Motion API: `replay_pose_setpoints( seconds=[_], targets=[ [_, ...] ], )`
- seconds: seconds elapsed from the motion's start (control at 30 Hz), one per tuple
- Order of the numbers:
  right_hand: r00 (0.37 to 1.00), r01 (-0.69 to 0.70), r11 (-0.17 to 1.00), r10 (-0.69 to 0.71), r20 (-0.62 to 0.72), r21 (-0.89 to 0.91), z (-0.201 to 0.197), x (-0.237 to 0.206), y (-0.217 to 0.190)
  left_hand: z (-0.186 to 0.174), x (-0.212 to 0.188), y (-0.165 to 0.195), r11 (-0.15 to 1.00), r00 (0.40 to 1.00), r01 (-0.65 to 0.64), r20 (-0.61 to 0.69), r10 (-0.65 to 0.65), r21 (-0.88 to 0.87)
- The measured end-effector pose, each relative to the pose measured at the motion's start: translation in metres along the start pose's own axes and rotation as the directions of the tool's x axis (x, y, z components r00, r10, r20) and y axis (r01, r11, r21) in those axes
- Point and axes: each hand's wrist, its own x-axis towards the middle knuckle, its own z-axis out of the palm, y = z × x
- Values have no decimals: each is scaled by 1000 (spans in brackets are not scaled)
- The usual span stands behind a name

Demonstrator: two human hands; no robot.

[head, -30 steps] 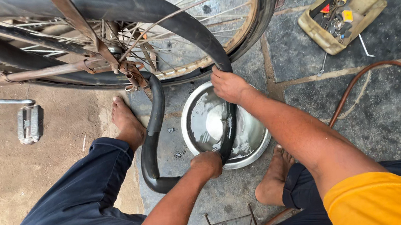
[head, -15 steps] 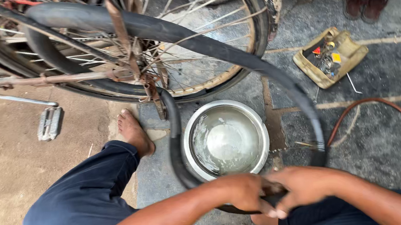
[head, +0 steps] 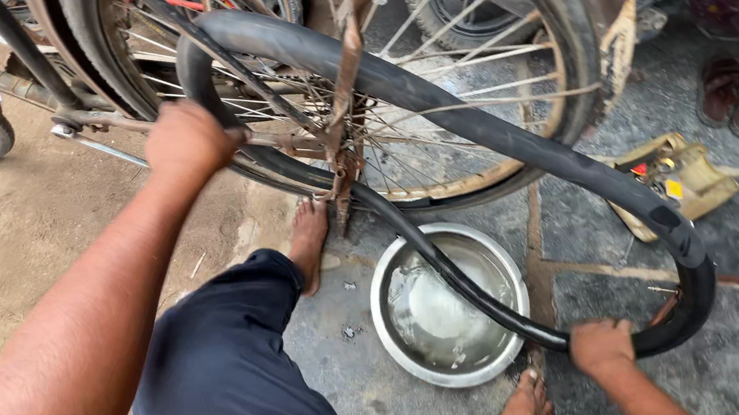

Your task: The person is repairing a bicycle tire. They repeatedly submerge the inner tube into a metal bowl of water to locate air leaks by observing bubbles. After identifying the leak, they apply a patch to the inner tube.

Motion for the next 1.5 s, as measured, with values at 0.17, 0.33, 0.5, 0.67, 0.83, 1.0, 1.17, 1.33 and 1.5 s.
replay_pose_setpoints(
  seconds=[0.17, 0.33, 0.5, 0.67, 0.83, 1.0, 1.17, 1.33, 1.5],
  targets=[
    [989, 57, 971, -23, -145, 233, 7, 11, -61, 43, 43, -22, 938, 998, 30, -47, -49, -345],
    [976, -92, 942, 149, -159, 323, 2, 28, -51, 84, 57, -30, 892, 997, 55, -18, -71, -449],
    [977, -119, 904, 181, -114, 410, -23, 62, -68, 35, 53, -38, 907, 954, 59, -245, -175, -417],
    [811, 277, 746, 156, -564, 606, -119, 112, -169, -60, 15, -82, 908, 625, -342, -780, 26, -243],
    [841, 289, 724, 121, -528, 626, -177, 131, -211, -46, 12, -93, 838, 513, -448, -857, -45, -312],
    [877, 170, 966, -57, -478, 197, -107, 96, -133, 16, 47, -65, 128, 889, 394, 343, -303, -910],
    [825, 125, 991, -82, -560, 38, -65, 76, -77, 63, 63, -43, 241, 959, -94, -152, -239, -966],
    [693, 228, 940, 24, -721, 252, -114, 106, -151, 25, 64, -134, 673, 577, -529, -801, -162, -518],
    [737, 317, 897, -27, -676, 309, -214, 146, -232, -17, 75, -199, 446, 497, -561, -714, -494, -698]
  ],
)
